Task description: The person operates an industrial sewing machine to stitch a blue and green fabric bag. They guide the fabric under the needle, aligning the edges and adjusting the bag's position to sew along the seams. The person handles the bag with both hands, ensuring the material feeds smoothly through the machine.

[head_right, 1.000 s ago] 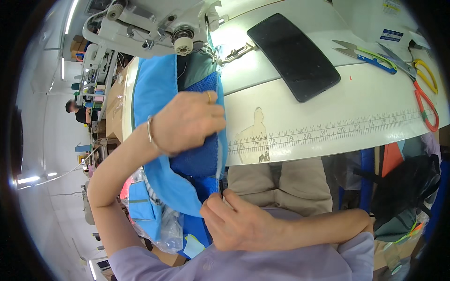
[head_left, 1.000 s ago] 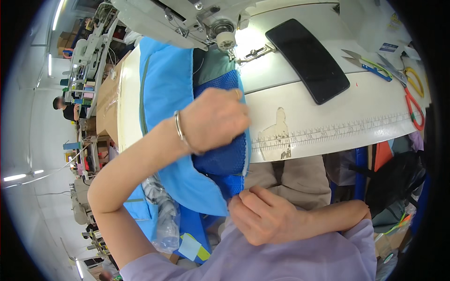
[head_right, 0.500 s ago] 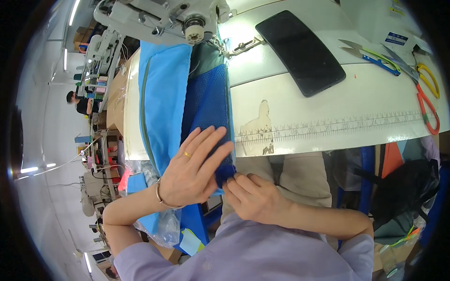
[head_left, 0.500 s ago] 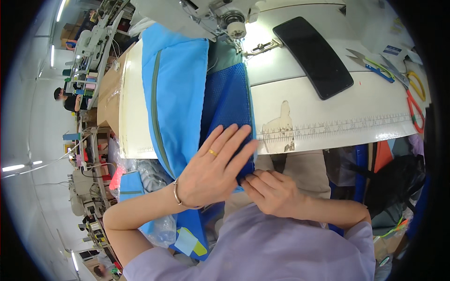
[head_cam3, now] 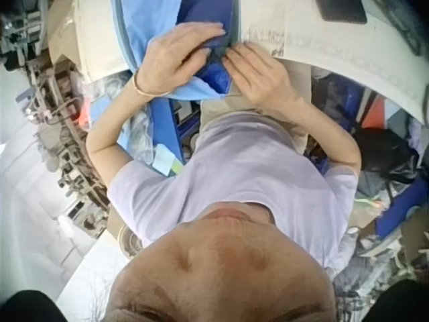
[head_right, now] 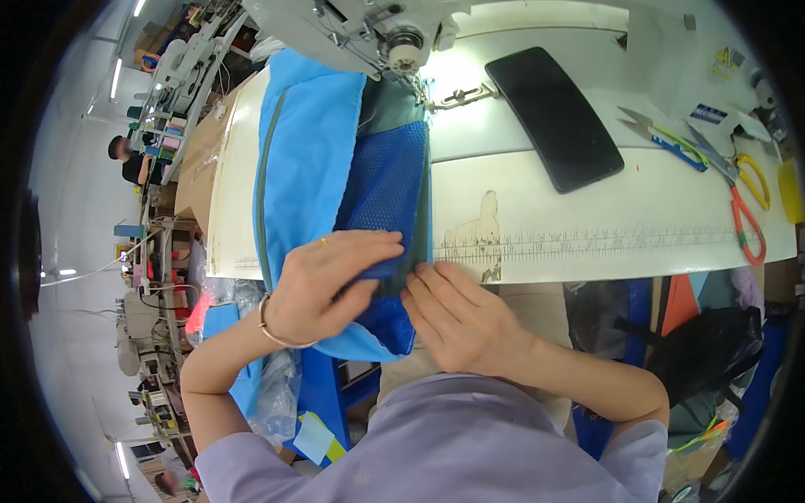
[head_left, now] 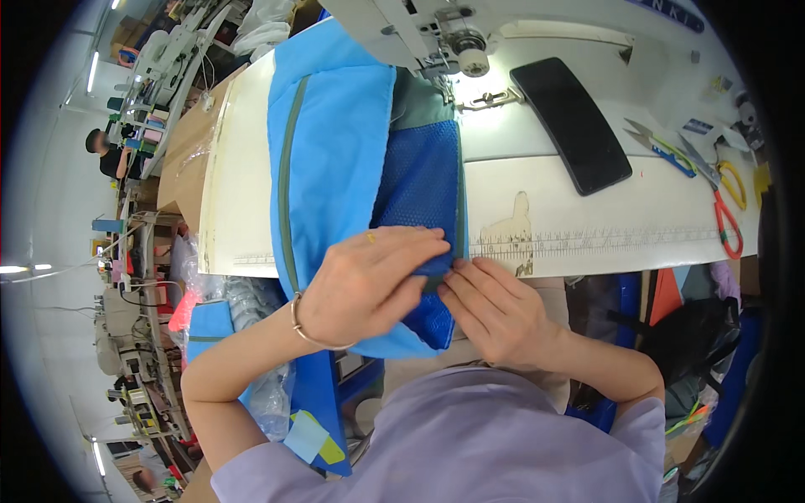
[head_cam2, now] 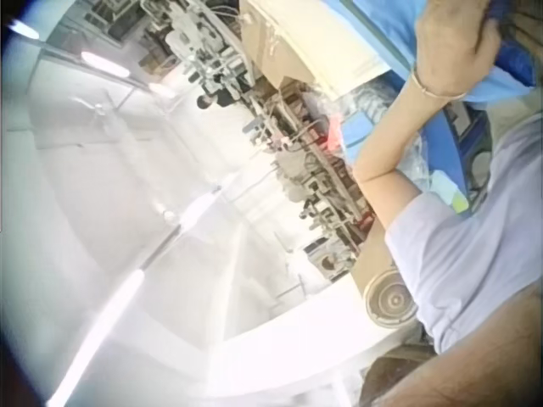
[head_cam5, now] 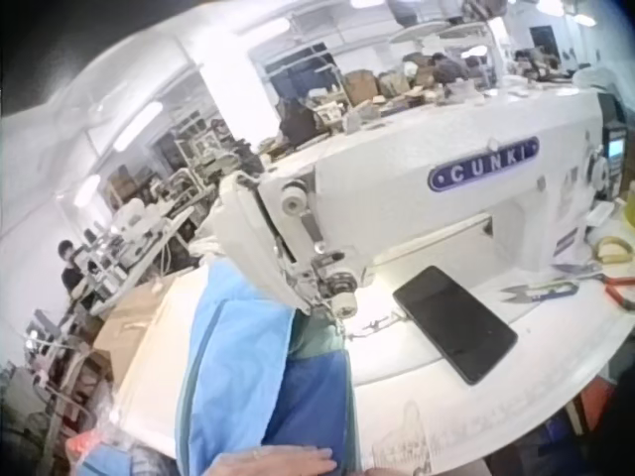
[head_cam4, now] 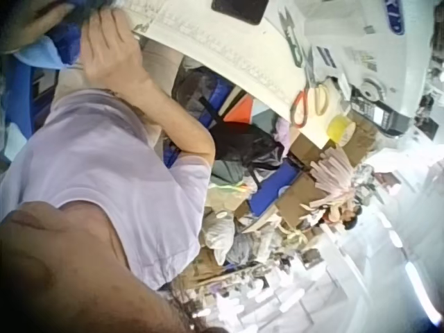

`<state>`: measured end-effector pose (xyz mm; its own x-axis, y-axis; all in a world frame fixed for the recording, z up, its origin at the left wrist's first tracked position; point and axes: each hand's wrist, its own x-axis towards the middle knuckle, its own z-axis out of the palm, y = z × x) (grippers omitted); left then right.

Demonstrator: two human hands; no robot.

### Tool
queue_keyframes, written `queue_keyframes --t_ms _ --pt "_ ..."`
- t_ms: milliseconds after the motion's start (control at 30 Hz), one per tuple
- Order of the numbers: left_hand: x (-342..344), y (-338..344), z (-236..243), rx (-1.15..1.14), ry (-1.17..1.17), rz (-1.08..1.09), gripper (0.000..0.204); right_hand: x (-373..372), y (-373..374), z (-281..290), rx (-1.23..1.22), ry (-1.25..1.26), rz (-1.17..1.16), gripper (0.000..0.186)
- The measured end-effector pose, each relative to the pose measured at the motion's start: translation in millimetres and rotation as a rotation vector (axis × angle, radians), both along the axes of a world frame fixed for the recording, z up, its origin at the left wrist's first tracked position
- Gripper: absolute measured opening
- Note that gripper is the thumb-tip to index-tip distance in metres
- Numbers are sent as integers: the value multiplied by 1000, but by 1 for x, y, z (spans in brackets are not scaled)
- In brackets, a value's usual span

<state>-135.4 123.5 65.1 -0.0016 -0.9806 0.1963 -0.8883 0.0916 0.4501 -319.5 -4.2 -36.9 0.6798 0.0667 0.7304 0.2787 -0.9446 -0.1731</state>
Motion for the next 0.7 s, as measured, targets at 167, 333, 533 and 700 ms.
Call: queue_keyframes --t_ms 167,333,533,700 --pt "16 -23 3 67 -74 -58 34 -1 -2 11 -74 60 34 36" --pt "43 -54 -34 -158 -285 24 50 0 -5 15 -139 83 39 31" --pt "51 -58 -41 -57 -257 3 63 3 -12 24 -185 134 67 27" --pt "56 -64 -35 -35 -246 -18 60 7 -19 31 -194 160 113 26"
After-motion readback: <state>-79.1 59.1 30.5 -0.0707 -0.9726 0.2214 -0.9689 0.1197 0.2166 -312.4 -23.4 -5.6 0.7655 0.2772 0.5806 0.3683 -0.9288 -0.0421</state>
